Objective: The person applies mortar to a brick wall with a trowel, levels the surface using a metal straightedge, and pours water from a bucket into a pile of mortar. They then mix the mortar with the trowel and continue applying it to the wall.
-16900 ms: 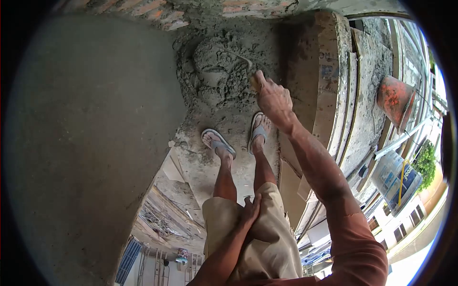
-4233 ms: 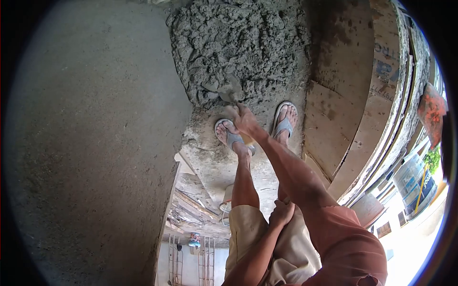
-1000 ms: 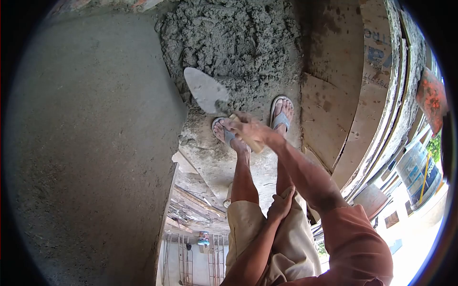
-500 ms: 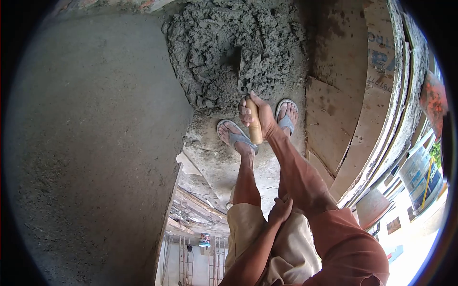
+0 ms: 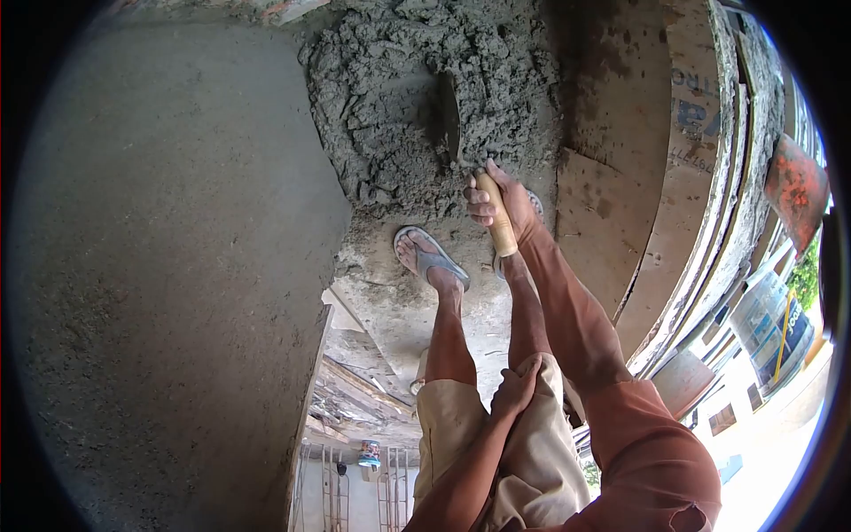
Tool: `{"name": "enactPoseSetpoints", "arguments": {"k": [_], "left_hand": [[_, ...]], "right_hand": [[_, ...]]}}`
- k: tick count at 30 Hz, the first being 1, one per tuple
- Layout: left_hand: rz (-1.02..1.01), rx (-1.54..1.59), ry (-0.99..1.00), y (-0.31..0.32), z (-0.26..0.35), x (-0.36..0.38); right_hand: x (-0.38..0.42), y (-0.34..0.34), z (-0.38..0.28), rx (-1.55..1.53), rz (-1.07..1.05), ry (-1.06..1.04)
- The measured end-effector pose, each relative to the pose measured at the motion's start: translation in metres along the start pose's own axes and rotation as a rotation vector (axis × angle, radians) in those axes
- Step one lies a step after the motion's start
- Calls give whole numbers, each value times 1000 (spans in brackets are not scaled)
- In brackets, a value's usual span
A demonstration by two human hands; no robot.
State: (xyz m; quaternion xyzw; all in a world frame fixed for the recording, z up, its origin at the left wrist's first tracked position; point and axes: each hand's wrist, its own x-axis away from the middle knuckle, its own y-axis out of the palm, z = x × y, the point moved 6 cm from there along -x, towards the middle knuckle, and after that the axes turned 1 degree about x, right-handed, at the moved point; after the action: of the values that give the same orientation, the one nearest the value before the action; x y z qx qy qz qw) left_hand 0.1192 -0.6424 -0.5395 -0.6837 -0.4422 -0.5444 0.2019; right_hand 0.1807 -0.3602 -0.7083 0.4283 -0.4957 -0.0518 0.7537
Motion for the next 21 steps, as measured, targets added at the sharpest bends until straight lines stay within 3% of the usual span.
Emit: {"name": "enactPoseSetpoints", "arguments": {"k": [3, 5, 6, 7, 9, 10, 12, 13, 15, 17, 19, 21], "left_hand": [[-41, -27, -10, -1, 4, -1], [-50, -30, -15, -1, 3, 2], [-52, -28, -21, 0, 2, 2], [-52, -23, -17, 0, 2, 1], [-51, -20, -13, 2, 1, 0], [-44, -18, -7, 3, 2, -2], [-37, -30, 2, 3, 4, -2], [-27, -28, -5, 2, 6, -1], [-16, -33, -11, 2, 4, 2], [4, -60, -16, 4, 1, -6], [-13, -54, -29, 5, 0, -5], [-22, -43, -45, 8, -4, -2]], "right_hand": [[37, 16, 4, 265, 127, 47], [59, 21, -26, 1305, 582, -524], [56, 17, -33, 1763, 658, -550], [43, 13, -31, 1761, 660, -546], [12, -2, -13, 1968, 854, -280], [-2, -14, 4, 1968, 856, -283], [-24, -11, 37, 2333, 665, -351], [-19, -6, 30, 2333, 670, -358], [-9, 6, 21, 2234, 382, -211], [1, 18, -15, 2332, 414, -181], [22, 45, -57, 2192, 600, -279], [9, 26, -68, 2152, 659, -252]]}}
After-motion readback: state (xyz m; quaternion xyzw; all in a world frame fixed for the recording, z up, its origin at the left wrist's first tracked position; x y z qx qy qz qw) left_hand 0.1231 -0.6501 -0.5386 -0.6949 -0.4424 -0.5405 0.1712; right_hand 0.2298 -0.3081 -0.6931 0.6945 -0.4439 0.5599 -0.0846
